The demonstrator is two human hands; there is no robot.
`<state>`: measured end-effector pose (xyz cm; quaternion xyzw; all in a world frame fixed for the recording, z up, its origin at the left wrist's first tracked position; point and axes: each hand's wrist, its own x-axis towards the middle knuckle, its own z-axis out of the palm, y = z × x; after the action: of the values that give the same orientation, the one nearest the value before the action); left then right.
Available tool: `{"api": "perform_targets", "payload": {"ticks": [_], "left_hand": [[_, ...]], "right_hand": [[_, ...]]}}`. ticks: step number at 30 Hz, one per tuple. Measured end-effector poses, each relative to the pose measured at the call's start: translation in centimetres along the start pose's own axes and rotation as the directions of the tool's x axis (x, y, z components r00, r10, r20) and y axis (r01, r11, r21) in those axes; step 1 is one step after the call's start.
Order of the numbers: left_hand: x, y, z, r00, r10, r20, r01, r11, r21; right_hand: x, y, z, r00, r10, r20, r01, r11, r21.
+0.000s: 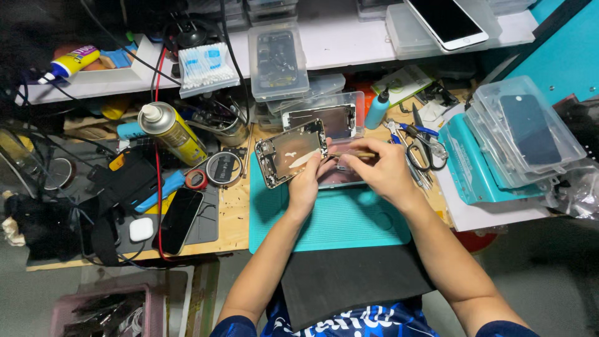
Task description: The person holds a disassembled phone frame and uses tweezers and a small screwdriver to remove internal components, screws, and adhesive residue from the chassis. They rotate the frame to work on different sides and set removed parts on the repair mat.
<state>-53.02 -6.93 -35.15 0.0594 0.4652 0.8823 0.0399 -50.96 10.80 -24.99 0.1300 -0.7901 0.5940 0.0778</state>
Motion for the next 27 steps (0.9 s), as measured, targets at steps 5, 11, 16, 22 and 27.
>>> {"api": "perform_targets", "payload": {"ticks": [5,11,16,22,27], "left_hand": [[-0.7,0.5,-0.4,1.000,0.021,0.000,-0.021,1.000,0.012],[-1.3,0.9,-0.3,0.988,0.154,0.014,-0.154,0.975,0.161],[-1.2,1.5,0.0,0.978,0.208,0.000,-0.205,0.962,0.180],[-0.7,2.1,-0.3,0.973,0.225,-0.045,-0.216,0.965,0.149],[1.1,3.0,-0.9,0.973,0.229,-0.037,-0.224,0.969,0.104]], "right_hand": [[-0.2,0.0,0.6,0.999,-0.039,0.023,0.040,0.998,-0.037],[0.0,0.9,1.3,0.998,-0.036,0.048,0.031,0.995,0.098],[0.2,0.8,1.9,0.997,0.074,0.028,-0.077,0.982,0.171],[1.3,-0.1,2.5,1.000,-0.002,0.027,0.000,0.995,0.104],[2.8,-0.6,2.2,0.999,0.040,0.035,-0.043,0.997,0.066]]}}
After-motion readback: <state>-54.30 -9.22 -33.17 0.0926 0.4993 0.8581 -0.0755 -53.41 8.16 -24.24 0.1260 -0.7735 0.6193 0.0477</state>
